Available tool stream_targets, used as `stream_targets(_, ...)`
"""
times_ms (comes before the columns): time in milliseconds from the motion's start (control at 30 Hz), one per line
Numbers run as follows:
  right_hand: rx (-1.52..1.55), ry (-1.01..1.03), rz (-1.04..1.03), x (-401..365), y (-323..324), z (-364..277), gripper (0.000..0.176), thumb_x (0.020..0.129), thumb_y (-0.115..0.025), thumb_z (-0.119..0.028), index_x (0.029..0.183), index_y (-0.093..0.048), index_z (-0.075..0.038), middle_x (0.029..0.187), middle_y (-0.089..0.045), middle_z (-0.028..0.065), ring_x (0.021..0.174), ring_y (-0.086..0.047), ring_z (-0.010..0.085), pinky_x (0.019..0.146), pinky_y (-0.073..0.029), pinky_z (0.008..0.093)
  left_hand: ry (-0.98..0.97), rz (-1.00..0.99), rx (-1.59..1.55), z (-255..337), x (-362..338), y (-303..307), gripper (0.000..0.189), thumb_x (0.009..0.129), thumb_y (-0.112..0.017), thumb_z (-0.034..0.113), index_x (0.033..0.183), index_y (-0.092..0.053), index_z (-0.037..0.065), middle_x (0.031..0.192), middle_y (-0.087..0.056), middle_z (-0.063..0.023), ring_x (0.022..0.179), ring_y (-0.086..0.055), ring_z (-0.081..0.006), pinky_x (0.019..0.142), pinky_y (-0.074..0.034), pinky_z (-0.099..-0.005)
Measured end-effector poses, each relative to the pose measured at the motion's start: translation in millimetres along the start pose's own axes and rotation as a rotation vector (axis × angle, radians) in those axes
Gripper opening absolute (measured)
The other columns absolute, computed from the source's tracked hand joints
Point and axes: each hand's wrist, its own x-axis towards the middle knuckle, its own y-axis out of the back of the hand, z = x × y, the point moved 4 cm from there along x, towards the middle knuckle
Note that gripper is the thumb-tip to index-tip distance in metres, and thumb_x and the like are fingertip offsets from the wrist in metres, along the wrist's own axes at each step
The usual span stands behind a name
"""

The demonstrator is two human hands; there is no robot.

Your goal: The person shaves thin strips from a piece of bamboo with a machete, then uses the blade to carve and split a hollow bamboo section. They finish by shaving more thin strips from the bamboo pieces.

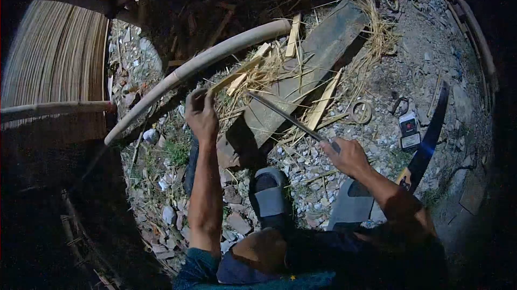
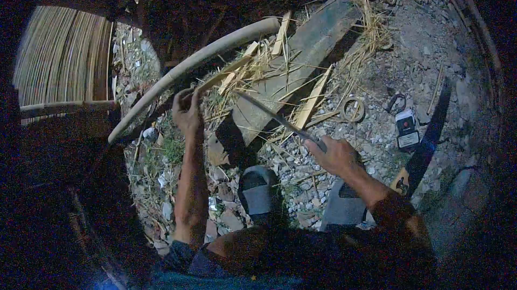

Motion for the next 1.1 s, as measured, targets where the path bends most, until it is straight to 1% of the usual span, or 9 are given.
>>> stream_targets(367,0.157,0.006,0.014,-27,21,-20,0.050,0.101,-0.057,-0.046,0.093,-0.067,0.003,0.074,-0.065,0.0245,0.073,-0.067,0.0409,0.067,-0.050,0.0480,-0.388,0.014,-0.141,83,-80,22,0.028,0.086,-0.073,-0.011,0.111,-0.066,-0.001,0.105,-0.074,-0.0156,0.096,-0.072,-0.0207,0.085,-0.058,-0.0319)
stream_targets(400,0.192,0.032,-0.010,-29,22,-31,0.053,0.102,-0.054,-0.047,0.093,-0.066,0.005,0.074,-0.064,0.0215,0.070,-0.066,0.0340,0.069,-0.049,0.0430,-0.326,-0.078,-0.221,72,-85,16,0.038,0.092,-0.076,0.017,0.118,-0.062,-0.006,0.117,-0.065,-0.0245,0.112,-0.066,-0.0341,0.098,-0.056,-0.0455)
stream_targets(467,0.218,0.164,0.145,-35,26,-55,0.050,0.102,-0.056,-0.045,0.094,-0.067,0.003,0.072,-0.065,0.0204,0.068,-0.067,0.0321,0.066,-0.050,0.0427,-0.361,-0.007,-0.033,71,-91,11,0.036,0.090,-0.078,0.019,0.113,-0.066,-0.006,0.114,-0.065,-0.0226,0.109,-0.067,-0.0319,0.093,-0.059,-0.0429)
stream_targets(567,0.330,0.161,-0.017,-38,27,-81,0.046,0.100,-0.061,-0.043,0.088,-0.067,0.001,0.062,-0.060,0.0178,0.056,-0.063,0.0318,0.056,-0.048,0.0430,-0.616,-0.077,0.235,114,-92,11,0.020,0.090,-0.073,0.006,0.108,-0.069,-0.003,0.110,-0.067,-0.0199,0.099,-0.068,-0.0280,0.078,-0.062,-0.0356)
stream_targets(667,0.326,0.219,-0.052,-44,37,-102,0.047,0.099,-0.062,-0.043,0.084,-0.066,0.001,0.059,-0.058,0.0163,0.052,-0.060,0.0291,0.053,-0.046,0.0431,-0.558,-0.054,0.264,114,-101,11,0.017,0.087,-0.071,-0.005,0.104,-0.071,0.000,0.106,-0.068,-0.0165,0.093,-0.067,-0.0253,0.072,-0.060,-0.0328)
stream_targets(900,0.317,0.330,-0.026,-46,43,-103,0.052,0.101,-0.060,-0.045,0.074,-0.059,0.000,0.051,-0.048,0.0111,0.045,-0.053,0.0224,0.046,-0.042,0.0414,-0.573,0.016,0.296,122,-105,9,0.023,0.080,-0.077,-0.010,0.097,-0.073,0.004,0.097,-0.071,-0.0129,0.088,-0.069,-0.0251,0.080,-0.057,-0.0352)
stream_targets(933,0.322,0.326,-0.029,-45,42,-102,0.052,0.101,-0.060,-0.045,0.074,-0.059,0.000,0.051,-0.048,0.0111,0.045,-0.053,0.0224,0.046,-0.042,0.0414,-0.572,0.010,0.299,122,-106,10,0.023,0.080,-0.077,-0.010,0.097,-0.073,0.004,0.097,-0.071,-0.0129,0.088,-0.069,-0.0251,0.080,-0.057,-0.0352)
stream_targets(1000,0.264,0.166,-0.119,-39,38,-93,0.048,0.097,-0.064,-0.046,0.082,-0.065,0.000,0.062,-0.060,0.0233,0.066,-0.065,0.0466,0.057,-0.050,0.0500,-0.538,0.001,0.304,124,-107,8,0.024,0.079,-0.077,-0.011,0.096,-0.072,0.004,0.097,-0.071,-0.0132,0.088,-0.069,-0.0251,0.081,-0.057,-0.0351)
stream_targets(1100,0.217,0.079,-0.087,-30,29,-72,0.048,0.096,-0.066,-0.046,0.081,-0.065,0.000,0.063,-0.061,0.0231,0.065,-0.066,0.0451,0.058,-0.051,0.0496,-0.560,0.000,0.318,125,-107,6,0.024,0.079,-0.076,-0.012,0.096,-0.072,0.004,0.097,-0.071,-0.0130,0.088,-0.069,-0.0251,0.080,-0.057,-0.0351)
